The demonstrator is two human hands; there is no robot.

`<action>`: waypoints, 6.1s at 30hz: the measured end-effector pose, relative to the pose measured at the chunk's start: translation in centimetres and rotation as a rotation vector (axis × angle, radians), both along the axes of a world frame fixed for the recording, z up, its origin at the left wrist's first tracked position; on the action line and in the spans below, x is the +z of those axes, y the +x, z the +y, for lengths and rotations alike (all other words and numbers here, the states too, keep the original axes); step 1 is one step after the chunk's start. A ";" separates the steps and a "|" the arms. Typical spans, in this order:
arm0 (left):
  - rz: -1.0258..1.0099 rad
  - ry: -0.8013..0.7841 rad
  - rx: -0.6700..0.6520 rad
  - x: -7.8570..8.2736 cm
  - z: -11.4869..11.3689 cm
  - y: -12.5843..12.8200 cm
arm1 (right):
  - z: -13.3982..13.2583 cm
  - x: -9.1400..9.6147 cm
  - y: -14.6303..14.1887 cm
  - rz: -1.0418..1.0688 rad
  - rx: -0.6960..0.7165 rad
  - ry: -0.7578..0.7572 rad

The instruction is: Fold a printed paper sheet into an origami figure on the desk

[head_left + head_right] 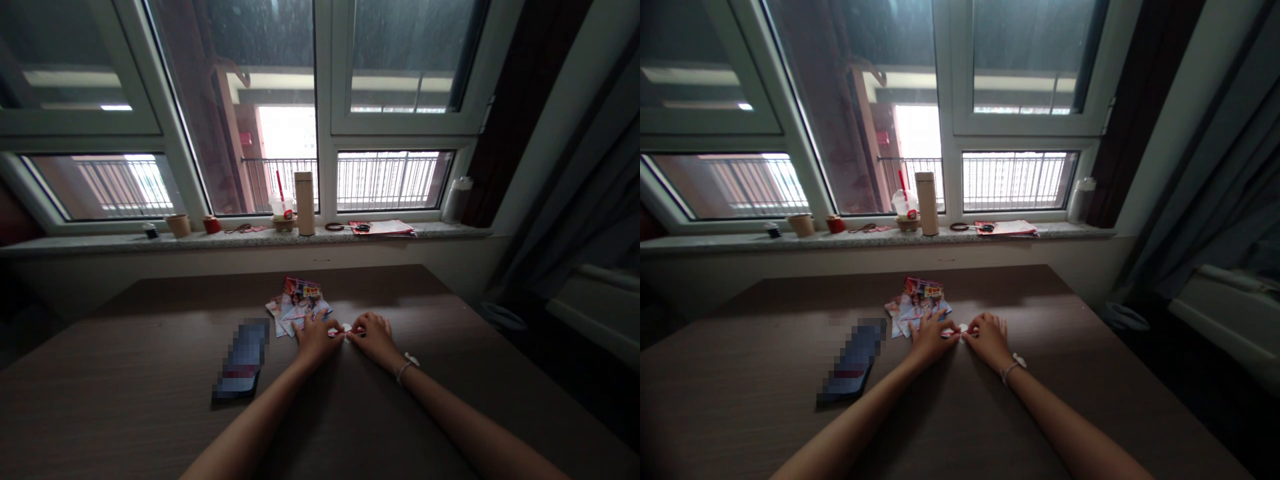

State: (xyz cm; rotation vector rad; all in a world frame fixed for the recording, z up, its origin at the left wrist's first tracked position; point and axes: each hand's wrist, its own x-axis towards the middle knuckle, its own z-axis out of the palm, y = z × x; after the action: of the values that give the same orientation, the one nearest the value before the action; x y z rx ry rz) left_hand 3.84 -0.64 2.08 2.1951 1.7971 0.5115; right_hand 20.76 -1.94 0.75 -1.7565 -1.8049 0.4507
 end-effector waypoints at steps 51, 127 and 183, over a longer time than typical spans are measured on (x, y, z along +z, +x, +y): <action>0.074 -0.114 -0.093 1.1 0.7 -0.7 | 0.8 0.0 0.4 -0.006 -0.007 -0.070; 0.036 -0.219 -0.080 0.6 0.6 -1.4 | 2.0 -0.6 2.5 0.025 0.097 -0.115; -0.093 0.094 -0.027 -0.7 -0.4 -1.1 | 0.6 -1.3 2.8 0.291 0.165 0.201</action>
State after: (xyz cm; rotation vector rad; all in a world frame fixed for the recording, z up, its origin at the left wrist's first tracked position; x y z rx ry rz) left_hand 2.70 -1.06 1.35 2.2138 1.7265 0.6938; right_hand 23.53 -1.34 -0.51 -1.3379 -1.7252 0.5398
